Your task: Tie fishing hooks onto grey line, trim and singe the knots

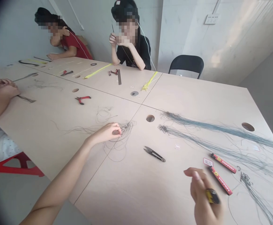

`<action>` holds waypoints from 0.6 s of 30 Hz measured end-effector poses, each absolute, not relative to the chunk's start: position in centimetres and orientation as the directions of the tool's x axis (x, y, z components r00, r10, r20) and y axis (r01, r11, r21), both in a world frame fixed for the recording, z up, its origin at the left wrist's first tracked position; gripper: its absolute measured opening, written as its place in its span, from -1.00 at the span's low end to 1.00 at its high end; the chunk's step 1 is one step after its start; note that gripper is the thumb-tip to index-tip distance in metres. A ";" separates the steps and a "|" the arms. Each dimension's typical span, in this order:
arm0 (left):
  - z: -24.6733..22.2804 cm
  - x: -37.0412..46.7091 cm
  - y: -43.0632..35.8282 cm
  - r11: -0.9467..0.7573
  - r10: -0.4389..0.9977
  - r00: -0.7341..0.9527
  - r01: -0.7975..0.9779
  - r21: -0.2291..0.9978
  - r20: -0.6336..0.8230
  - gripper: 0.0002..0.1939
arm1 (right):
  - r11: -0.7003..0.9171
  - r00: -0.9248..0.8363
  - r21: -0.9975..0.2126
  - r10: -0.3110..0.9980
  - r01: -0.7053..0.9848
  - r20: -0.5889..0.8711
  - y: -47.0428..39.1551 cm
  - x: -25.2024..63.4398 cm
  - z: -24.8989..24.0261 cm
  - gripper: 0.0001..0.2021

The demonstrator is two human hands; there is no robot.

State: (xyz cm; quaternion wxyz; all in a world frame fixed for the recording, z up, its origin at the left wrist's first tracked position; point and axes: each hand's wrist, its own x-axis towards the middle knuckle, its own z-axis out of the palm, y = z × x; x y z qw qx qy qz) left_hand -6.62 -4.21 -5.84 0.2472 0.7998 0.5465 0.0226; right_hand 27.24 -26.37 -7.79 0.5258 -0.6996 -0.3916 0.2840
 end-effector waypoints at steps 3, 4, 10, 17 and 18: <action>-5.8 -6.5 -4.3 -0.271 0.895 0.387 0.867 0.419 -0.223 -0.87 | -0.233 0.534 -0.935 0.843 0.267 -0.057 -25.2 26.1 -10.2 -0.48; -5.8 -6.5 -4.4 -0.271 0.897 0.386 0.866 0.419 -0.217 -0.87 | -0.251 0.538 -0.929 0.840 0.272 -0.070 -25.1 25.9 -10.9 -0.46; -5.8 -6.4 -4.8 -0.297 0.890 0.409 0.857 0.422 -0.203 -0.75 | -0.261 0.529 -0.929 0.844 0.262 -0.088 -24.6 25.9 -12.5 -0.43; -5.7 -6.0 -5.2 -0.268 0.903 0.370 0.882 0.387 -0.218 -0.81 | -0.251 0.516 -0.937 0.851 0.242 -0.094 -24.4 25.9 -12.3 -0.48; -5.7 -5.9 -5.2 -0.261 0.905 0.362 0.887 0.380 -0.224 -0.83 | -0.250 0.511 -0.938 0.854 0.240 -0.097 -24.4 25.9 -12.3 -0.48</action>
